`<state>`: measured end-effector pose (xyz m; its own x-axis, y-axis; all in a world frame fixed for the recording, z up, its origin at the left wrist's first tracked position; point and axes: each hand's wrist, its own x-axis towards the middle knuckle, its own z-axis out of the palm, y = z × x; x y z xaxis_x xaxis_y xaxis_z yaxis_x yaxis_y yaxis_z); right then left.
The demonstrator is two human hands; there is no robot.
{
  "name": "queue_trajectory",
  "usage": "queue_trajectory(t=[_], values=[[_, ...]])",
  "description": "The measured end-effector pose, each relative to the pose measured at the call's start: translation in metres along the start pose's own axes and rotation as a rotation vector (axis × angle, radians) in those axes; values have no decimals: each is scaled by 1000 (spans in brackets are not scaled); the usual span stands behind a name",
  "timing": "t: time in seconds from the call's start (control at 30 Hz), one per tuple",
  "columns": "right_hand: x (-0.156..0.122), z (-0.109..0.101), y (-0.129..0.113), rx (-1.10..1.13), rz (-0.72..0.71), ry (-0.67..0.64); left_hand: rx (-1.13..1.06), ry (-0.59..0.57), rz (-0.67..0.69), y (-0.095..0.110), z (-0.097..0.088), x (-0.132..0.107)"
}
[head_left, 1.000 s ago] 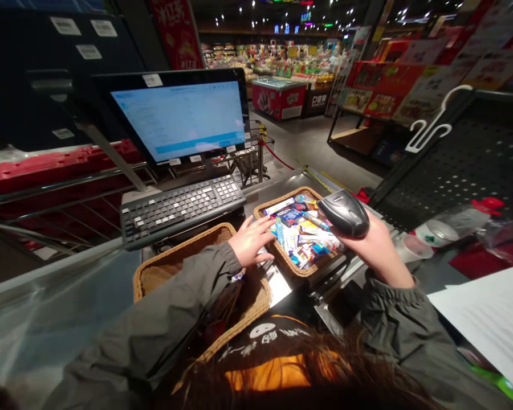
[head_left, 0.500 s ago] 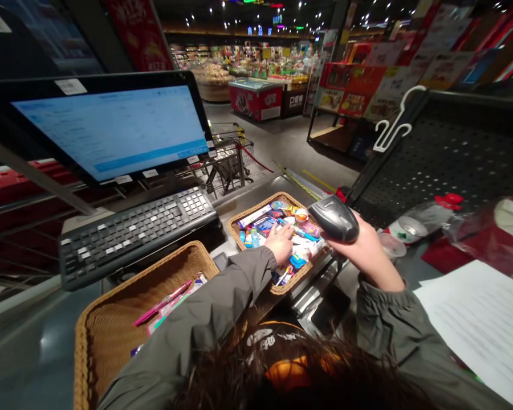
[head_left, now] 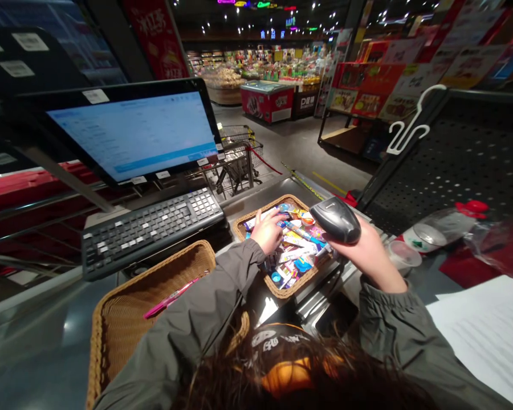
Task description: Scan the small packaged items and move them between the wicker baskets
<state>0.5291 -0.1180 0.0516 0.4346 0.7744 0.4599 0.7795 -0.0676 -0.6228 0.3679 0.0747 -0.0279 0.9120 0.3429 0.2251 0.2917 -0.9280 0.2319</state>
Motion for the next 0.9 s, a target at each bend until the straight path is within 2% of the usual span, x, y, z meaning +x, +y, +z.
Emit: queue_trajectory(t=[0.1,0.23,0.37,0.43,0.5,0.57,0.63,0.77,0.9], values=[[1,7,-6,12,-23,-5,78,-49,-1,-4,-5,-14],[1,17,-13,39,-83,-14,146,-182,12,10,28,-26],[-4,19,-17,44,-98,-15,134,-182,-4,23,58,-24],[-7,17,-19,38,-96,-15,109,-175,-17,23,62,-22],[-11,14,-20,32,-82,-13,82,-170,-28,20,58,-20],[-14,11,-21,27,-70,-3,67,-159,-42,15,45,-19],[-17,9,-22,19,-64,9,52,-126,-76,8,22,-21],[-18,12,-27,-4,-58,37,-38,21,-209,-9,-48,-34],[-11,25,-38,-1,-149,20,18,192,-322,-24,-120,-66]])
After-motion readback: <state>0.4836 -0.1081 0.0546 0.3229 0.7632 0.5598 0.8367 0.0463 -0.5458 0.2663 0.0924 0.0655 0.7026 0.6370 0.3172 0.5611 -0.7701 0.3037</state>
